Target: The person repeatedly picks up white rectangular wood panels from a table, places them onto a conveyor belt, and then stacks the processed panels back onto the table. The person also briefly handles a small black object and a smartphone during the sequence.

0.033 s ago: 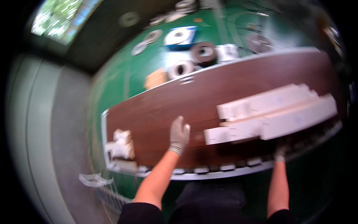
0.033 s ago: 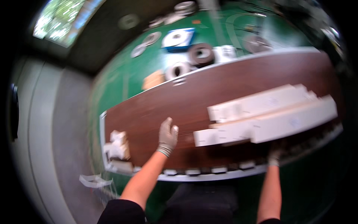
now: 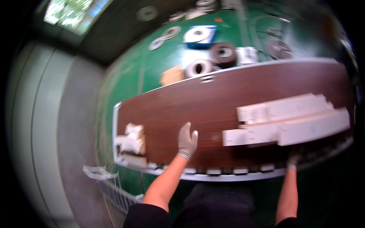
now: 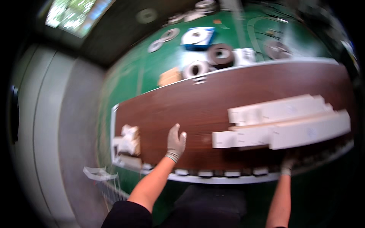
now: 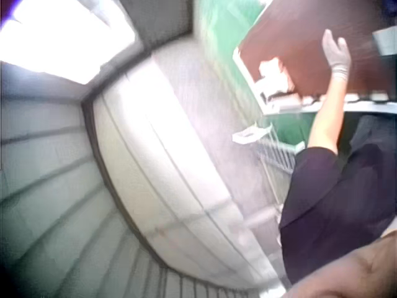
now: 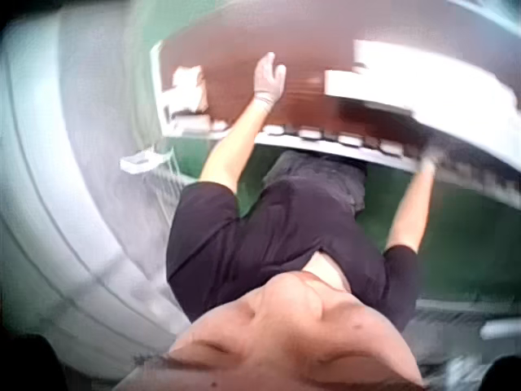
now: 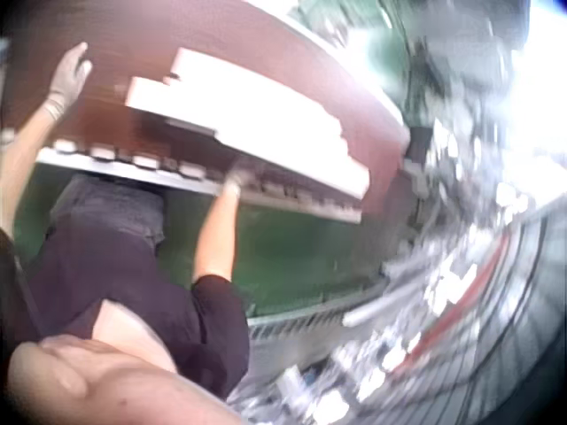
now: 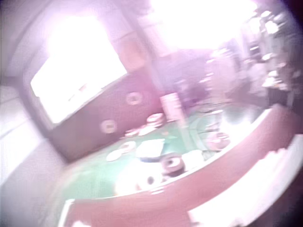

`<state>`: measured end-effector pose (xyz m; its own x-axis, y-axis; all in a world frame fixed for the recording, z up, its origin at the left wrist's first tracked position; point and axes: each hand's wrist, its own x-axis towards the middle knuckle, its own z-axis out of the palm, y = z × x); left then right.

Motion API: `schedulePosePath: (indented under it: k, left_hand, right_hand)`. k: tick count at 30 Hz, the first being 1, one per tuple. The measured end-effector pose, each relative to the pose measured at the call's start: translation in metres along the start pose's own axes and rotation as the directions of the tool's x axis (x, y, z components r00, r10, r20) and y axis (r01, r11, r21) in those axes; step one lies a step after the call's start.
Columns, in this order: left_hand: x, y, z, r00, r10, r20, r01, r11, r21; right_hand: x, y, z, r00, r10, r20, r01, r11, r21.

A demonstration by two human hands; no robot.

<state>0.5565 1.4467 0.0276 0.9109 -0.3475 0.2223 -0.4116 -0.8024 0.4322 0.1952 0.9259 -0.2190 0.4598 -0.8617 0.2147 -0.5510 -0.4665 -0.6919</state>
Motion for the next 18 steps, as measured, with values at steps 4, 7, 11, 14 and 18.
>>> schedulePosePath:
  k: [4, 7, 11, 14, 18]
  left_hand:
    - [-0.153, -0.127, -0.096, 0.830, -0.535, -0.161, 0.553, 0.828, 0.098]
    - [-0.239, -0.220, -0.129, 0.419, -0.883, -0.213, 0.903, 0.430, -0.007]
    - [-0.387, -0.379, -0.139, -0.047, -0.957, -0.285, 0.747, 0.155, -0.646]
    - [-0.293, -0.399, -0.133, 0.004, -0.999, 0.032, 0.558, -0.024, -0.829]
    - [-0.270, -0.478, -0.159, -0.023, -0.999, 0.023, 0.471, -0.032, -0.882]
  right_hand:
    - [-0.031, -0.027, 0.003, 0.984, -0.126, 0.126, 0.160, 0.936, -0.313]
    - [-0.064, -0.073, 0.000, 0.962, -0.034, 0.272, 0.184, 0.816, -0.548]
    - [-0.123, -0.185, 0.039, 0.919, 0.170, 0.355, 0.097, 0.775, -0.624]
    - [-0.166, -0.215, 0.035, 0.916, 0.196, 0.350, 0.055, 0.802, -0.594]
    - [-0.251, -0.329, 0.104, 0.788, -0.004, 0.616, 0.338, 0.839, -0.427]
